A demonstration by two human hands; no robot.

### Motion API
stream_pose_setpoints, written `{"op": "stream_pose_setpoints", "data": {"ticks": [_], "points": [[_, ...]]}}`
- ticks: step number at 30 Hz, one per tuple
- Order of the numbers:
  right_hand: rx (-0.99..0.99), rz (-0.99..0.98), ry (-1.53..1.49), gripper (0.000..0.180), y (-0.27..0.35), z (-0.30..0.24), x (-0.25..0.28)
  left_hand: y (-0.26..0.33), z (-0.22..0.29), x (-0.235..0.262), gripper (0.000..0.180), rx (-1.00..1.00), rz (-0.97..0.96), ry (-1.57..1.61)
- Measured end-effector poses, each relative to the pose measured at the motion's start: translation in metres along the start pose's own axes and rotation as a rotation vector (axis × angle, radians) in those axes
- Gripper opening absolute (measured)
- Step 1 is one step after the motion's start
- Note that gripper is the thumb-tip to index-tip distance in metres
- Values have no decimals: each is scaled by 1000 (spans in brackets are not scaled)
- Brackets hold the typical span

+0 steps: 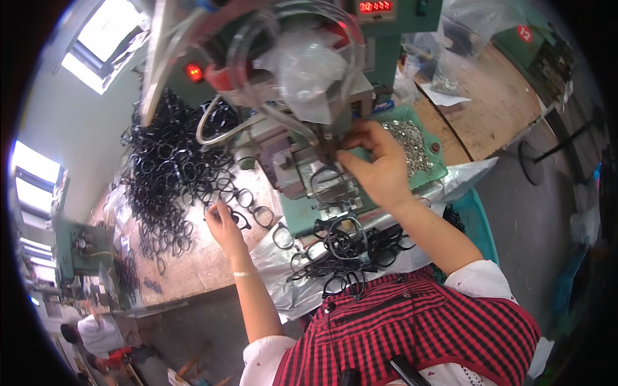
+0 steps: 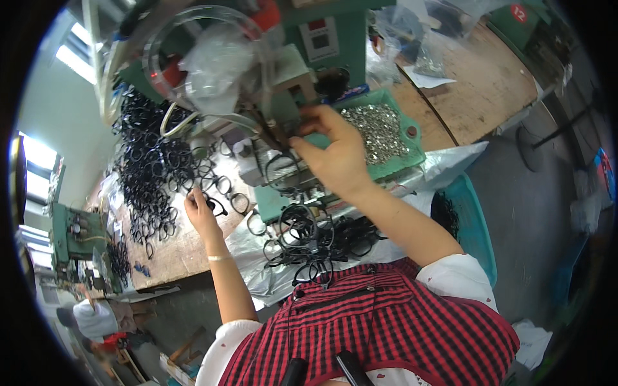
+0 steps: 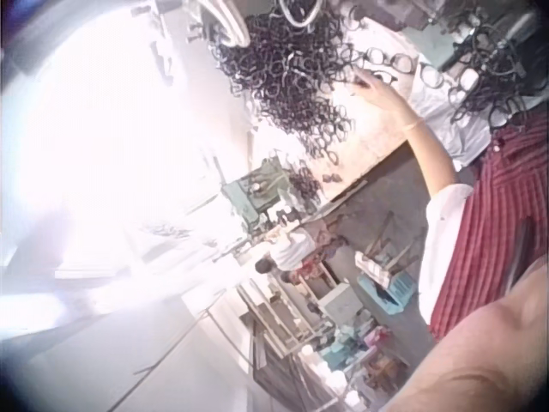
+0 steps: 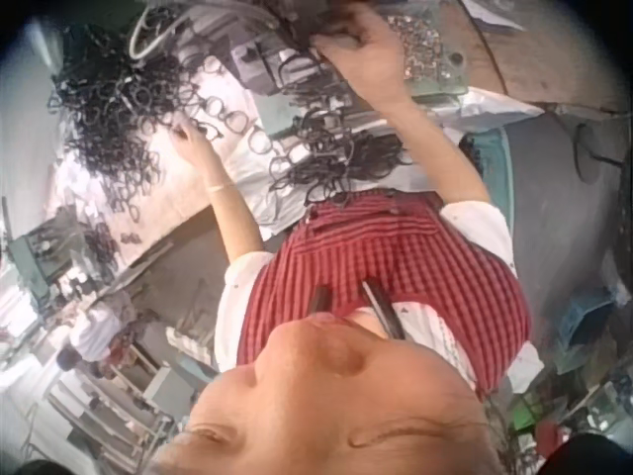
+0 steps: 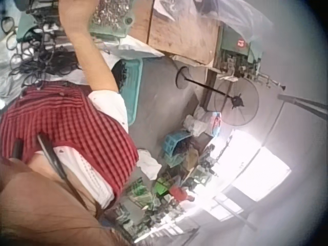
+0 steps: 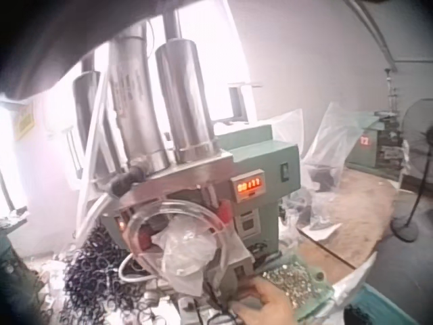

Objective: The person repeatedly picks up black eyeglass frames and small metal components, places them into a press machine, and removes the assembled frames. The process is continuous and repetitive, with the person handling multiple frames and components throughout the clip.

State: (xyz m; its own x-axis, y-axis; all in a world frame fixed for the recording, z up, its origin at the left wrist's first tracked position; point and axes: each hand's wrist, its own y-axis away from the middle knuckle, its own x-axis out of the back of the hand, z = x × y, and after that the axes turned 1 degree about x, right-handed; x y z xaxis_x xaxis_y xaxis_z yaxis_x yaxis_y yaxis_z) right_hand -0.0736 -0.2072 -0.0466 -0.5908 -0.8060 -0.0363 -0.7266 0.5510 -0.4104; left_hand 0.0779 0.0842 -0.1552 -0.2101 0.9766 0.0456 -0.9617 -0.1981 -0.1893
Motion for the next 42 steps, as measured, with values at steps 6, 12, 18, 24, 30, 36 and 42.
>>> {"op": "stream_pose_setpoints", "data": {"ticks": [6,12,18,24,30,36,42], "points": [[-81,0,-106,50,2,-1,-2,46,104,-28,10,-212,-286,515],[-207,-28,-417,55,3,-18,-15,54,216,-82,26,-768,-242,114],[53,-123,154,37,16,-37,16,102,222,-58,25,-107,-758,295],[164,80,1026,19,6,59,102,118,178,-98,26,830,-1281,505],[213,108,1029,14,12,80,108,123,182,-99,22,818,-1129,465],[479,-291,1073,29,0,83,87,128,153,-92,31,751,-1143,549],[226,-149,757,24,-12,123,141,98,129,-30,16,-290,-598,-29]]}}
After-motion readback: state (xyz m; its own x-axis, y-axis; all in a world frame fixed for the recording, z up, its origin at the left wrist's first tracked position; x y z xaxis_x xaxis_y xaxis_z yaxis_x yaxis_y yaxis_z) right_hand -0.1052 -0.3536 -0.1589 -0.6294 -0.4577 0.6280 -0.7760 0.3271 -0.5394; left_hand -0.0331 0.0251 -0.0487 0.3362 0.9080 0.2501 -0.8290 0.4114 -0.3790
